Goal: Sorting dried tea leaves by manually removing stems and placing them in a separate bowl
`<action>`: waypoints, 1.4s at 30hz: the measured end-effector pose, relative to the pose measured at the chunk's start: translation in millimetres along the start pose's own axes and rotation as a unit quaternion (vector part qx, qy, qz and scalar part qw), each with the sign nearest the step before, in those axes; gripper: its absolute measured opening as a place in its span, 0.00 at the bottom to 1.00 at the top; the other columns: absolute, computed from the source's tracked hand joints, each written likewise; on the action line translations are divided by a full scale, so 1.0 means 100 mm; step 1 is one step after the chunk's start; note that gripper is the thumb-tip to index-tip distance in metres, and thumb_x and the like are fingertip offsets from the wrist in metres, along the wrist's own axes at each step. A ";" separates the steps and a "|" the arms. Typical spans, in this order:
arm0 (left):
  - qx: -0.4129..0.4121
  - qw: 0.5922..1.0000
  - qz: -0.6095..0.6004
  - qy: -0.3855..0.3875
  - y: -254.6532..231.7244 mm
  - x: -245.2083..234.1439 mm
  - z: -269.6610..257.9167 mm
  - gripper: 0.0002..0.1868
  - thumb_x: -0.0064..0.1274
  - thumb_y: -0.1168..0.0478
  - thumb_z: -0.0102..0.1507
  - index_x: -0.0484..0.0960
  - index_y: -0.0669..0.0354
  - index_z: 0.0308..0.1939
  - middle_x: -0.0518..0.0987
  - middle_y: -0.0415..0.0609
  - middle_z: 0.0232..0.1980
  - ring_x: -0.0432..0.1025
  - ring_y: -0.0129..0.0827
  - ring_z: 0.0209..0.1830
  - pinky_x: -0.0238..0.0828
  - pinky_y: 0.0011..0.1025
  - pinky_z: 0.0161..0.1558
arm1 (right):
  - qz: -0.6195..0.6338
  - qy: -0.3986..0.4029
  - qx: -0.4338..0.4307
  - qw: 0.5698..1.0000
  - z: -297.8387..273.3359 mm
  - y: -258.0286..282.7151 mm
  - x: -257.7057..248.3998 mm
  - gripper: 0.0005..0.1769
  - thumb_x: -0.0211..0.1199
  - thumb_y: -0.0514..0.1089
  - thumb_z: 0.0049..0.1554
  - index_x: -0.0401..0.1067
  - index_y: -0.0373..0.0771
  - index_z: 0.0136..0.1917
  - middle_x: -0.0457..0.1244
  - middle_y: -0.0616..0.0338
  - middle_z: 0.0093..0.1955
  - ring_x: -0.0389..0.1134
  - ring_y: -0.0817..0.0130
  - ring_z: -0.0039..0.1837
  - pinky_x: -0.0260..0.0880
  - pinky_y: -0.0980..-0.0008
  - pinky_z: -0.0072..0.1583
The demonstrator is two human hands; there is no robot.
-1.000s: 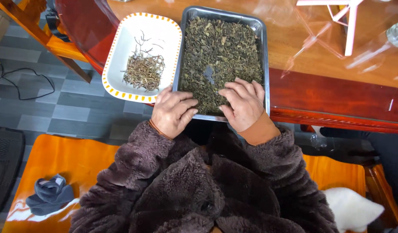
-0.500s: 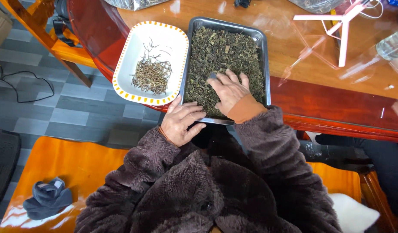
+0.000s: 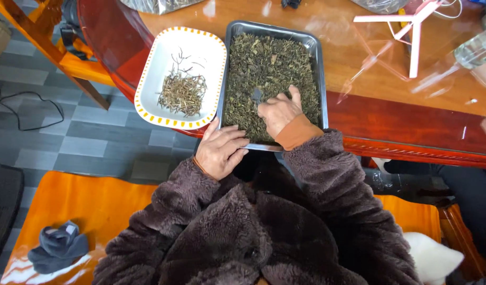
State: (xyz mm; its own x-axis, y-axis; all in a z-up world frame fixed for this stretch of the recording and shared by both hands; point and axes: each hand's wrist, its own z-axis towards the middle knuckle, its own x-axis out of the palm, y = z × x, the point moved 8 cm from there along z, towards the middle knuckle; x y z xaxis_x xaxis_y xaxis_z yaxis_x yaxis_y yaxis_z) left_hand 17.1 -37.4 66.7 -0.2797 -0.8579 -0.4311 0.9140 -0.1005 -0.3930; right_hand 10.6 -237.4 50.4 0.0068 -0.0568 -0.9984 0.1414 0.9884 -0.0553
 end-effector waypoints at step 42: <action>0.019 0.999 0.011 0.040 -0.22 -0.10 -0.01 0.09 0.56 0.58 0.70 0.87 0.53 0.50 0.85 0.46 0.52 0.79 0.42 0.56 0.50 0.49 0.75 | -0.068 -0.072 0.009 0.995 0.30 -0.05 0.01 0.09 0.61 0.39 0.51 0.82 0.45 0.41 0.63 0.61 0.49 0.57 0.50 0.62 0.40 0.36 0.73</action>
State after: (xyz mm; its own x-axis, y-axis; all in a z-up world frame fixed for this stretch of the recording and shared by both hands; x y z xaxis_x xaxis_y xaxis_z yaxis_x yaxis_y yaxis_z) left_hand -0.9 -26.2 78.5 -0.2811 -0.8168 -0.5038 0.9300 -0.1024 -0.3529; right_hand 40.0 -246.9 50.5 0.1276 -0.2112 -0.9691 0.1679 0.9676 -0.1888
